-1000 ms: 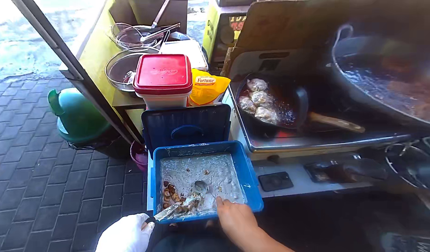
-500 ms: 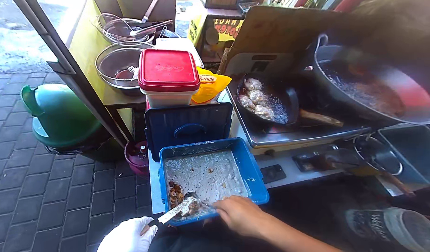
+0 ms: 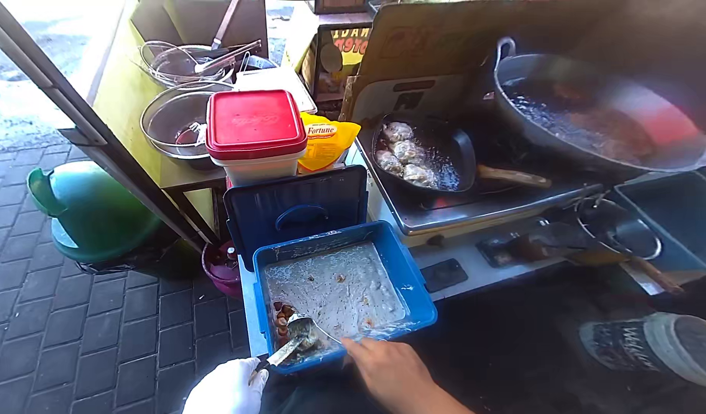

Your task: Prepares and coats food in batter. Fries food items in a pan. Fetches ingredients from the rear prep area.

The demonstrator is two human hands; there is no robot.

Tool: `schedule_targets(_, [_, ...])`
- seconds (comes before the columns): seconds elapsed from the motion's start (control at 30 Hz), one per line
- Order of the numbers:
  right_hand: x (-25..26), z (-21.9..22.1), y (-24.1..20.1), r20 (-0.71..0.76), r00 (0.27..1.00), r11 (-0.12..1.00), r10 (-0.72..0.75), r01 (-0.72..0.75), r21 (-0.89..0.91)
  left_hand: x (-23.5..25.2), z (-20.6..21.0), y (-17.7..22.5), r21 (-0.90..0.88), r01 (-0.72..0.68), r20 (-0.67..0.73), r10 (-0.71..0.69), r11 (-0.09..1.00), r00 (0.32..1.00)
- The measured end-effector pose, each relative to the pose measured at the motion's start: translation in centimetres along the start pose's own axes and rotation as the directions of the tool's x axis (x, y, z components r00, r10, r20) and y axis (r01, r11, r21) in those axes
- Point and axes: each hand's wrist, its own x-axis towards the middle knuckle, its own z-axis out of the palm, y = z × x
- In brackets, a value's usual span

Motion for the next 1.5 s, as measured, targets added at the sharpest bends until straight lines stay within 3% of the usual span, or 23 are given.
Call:
schedule_targets(0.1, [1.4, 0.1, 0.0, 0.011, 1.0, 0.998, -0.01, 0.011, -0.069, -0.8, -0.7, 0.9, 0.066, 0.01, -0.008, -0.01, 0.998, 1.0])
schedule_targets(0.27, [4.9, -0.9, -0.5, 0.371, 0.929, 0.998, -0.008, 0.029, -0.053, -2.6, -0.6, 1.8, 0.11, 0.041, -0.078, -0.033, 0.993, 0.996])
schedule_targets(0.4, [6.0, -0.4, -0.5, 0.54, 0.836, 0.992, -0.096, 0.123, -0.014, -4.0, 0.1, 2.0, 0.105, 0.069, -0.11, -0.058, 0.992, 0.992])
schedule_targets(0.73, [7.8, -4.4, 0.1, 0.701, 0.648, 0.909, -0.297, 0.417, -0.001, -5.6, 1.7, 0.4, -0.007, 0.083, -0.12, -0.083, 0.997, 0.989])
schedule_targets(0.87, [9.1, -6.0, 0.7, 0.7, 0.615, 0.878, -0.362, 0.478, 0.035, -6.2, 2.4, -0.1, -0.063, 0.075, -0.18, -0.086, 0.995, 0.98])
schedule_targets(0.97, [10.2, -6.7, 1.9, 0.683, 0.639, 0.927, -0.354, 0.335, 0.167, -6.3, 2.5, -0.8, -0.107, 0.05, -0.231, -0.074, 0.993, 0.97])
schedule_targets(1.03, [10.6, -6.0, 3.3, 0.684, 0.66, 0.932, -0.311, 0.069, 0.357, -6.1, 2.5, -1.3, -0.14, 0.02, -0.267, -0.058, 0.99, 0.962])
schedule_targets(1.13, [8.9, -3.2, 4.8, 0.709, 0.666, 0.68, -0.234, -0.409, 0.608, -5.9, 2.0, -1.8, -0.189, -0.006, -0.298, -0.052, 0.982, 0.953])
schedule_targets(1.2, [6.8, -1.8, 4.8, 0.729, 0.664, 0.539, -0.166, -0.558, 0.631, -5.6, 1.6, -2.0, -0.22, -0.008, -0.282, -0.055, 0.976, 0.958])
schedule_targets(1.27, [5.3, -1.6, 4.5, 0.692, 0.711, 0.542, -0.12, -0.538, 0.646, -5.2, 1.5, -2.2, -0.238, -0.019, -0.282, -0.05, 0.971, 0.958])
schedule_targets(1.43, [3.8, -2.7, 2.5, 0.551, 0.826, 0.865, -0.122, -0.184, 0.467, -3.9, 1.0, -2.5, -0.242, -0.055, -0.305, -0.022, 0.969, 0.952])
schedule_targets(1.5, [3.9, -3.4, 1.0, 0.546, 0.826, 0.929, -0.141, -0.079, 0.361, -3.5, 0.6, -2.7, -0.229, -0.1, -0.322, 0.022, 0.968, 0.947])
